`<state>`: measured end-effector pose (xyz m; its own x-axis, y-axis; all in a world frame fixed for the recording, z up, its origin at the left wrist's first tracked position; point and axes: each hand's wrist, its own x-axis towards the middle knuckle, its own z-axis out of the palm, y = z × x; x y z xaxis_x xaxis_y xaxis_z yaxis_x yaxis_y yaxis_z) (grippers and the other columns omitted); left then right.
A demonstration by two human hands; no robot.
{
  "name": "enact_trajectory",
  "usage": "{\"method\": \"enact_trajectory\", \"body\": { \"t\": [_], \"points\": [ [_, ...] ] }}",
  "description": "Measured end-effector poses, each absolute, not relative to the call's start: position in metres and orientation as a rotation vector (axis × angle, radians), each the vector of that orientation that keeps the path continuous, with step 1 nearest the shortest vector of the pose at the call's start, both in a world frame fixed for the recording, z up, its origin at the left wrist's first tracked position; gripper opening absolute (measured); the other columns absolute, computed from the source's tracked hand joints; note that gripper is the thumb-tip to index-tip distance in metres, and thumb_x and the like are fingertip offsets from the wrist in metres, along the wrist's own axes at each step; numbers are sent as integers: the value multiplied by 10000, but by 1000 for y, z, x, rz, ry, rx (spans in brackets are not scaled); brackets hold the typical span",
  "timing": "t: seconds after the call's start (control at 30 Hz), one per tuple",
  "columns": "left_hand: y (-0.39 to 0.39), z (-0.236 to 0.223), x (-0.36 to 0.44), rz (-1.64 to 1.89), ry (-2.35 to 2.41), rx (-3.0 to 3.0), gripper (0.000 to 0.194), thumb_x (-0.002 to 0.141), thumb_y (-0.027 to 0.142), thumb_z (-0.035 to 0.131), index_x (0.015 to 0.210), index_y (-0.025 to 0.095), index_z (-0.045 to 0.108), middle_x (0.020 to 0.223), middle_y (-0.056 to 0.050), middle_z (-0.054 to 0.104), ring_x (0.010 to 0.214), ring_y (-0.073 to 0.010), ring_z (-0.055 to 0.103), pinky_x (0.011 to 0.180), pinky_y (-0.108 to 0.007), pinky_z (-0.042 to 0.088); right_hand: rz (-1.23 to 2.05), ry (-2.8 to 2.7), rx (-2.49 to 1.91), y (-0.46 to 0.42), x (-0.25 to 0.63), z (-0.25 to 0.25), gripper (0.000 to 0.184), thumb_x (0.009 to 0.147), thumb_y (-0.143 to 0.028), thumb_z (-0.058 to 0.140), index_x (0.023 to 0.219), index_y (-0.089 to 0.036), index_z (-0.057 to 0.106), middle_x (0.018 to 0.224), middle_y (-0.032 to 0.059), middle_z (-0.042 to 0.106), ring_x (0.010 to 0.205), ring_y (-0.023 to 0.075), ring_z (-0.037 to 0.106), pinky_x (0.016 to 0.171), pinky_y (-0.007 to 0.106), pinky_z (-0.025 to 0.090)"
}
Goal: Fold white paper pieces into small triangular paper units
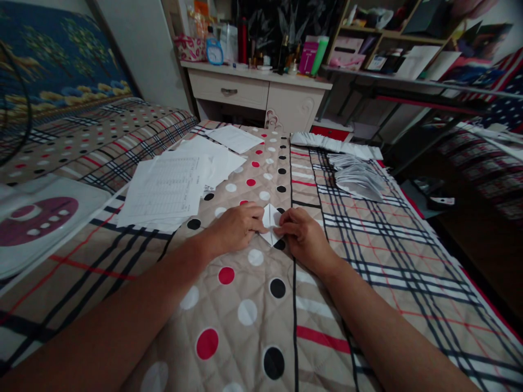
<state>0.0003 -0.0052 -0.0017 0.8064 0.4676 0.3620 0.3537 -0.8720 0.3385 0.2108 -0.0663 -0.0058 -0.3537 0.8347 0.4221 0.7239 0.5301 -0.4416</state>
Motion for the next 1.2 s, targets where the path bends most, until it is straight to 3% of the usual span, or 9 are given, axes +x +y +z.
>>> {"method": "enact_trajectory", "body": {
  "t": [0.4, 0.97, 1.07, 1.2],
  "points": [
    [3, -12, -3, 826, 713, 2402, 315, 712, -23, 562, 778, 196, 779, 732, -4, 666, 647, -98, 603, 602, -222, 454, 209, -2191, -1232, -67, 216, -6, 308, 782, -7, 568, 852, -239, 759, 912, 59, 632, 889, 196, 551, 744, 313, 455],
    [-4, -2, 3, 779, 805, 2400, 256, 663, -22, 536, 667, 140, 734, 730, -38, 634, 597, -106, 542, 544, -229, 402, 63, -2330, -1289, -74, 209, 4, 307, 733, 0, 549, 813, -222, 744, 925, 73, 628, 905, 215, 520, 696, 315, 435],
    [-10, 1, 8, 777, 874, 2402, 123, 721, 78, 622, 625, 135, 673, 724, -31, 605, 597, -105, 516, 548, -237, 386, 63, -2341, -1297, -75, 207, 5, 300, 726, -9, 549, 813, -224, 740, 931, 75, 625, 910, 219, 513, 702, 320, 434],
    [-12, -2, 15, 774, 1008, 2391, 275, 688, 304, 803, 590, 149, 598, 707, -15, 587, 678, -136, 545, 620, -260, 399, 107, -2317, -1291, -76, 206, 5, 276, 719, -35, 547, 802, -212, 741, 913, 79, 620, 898, 225, 519, 715, 334, 443]
  ]
}}
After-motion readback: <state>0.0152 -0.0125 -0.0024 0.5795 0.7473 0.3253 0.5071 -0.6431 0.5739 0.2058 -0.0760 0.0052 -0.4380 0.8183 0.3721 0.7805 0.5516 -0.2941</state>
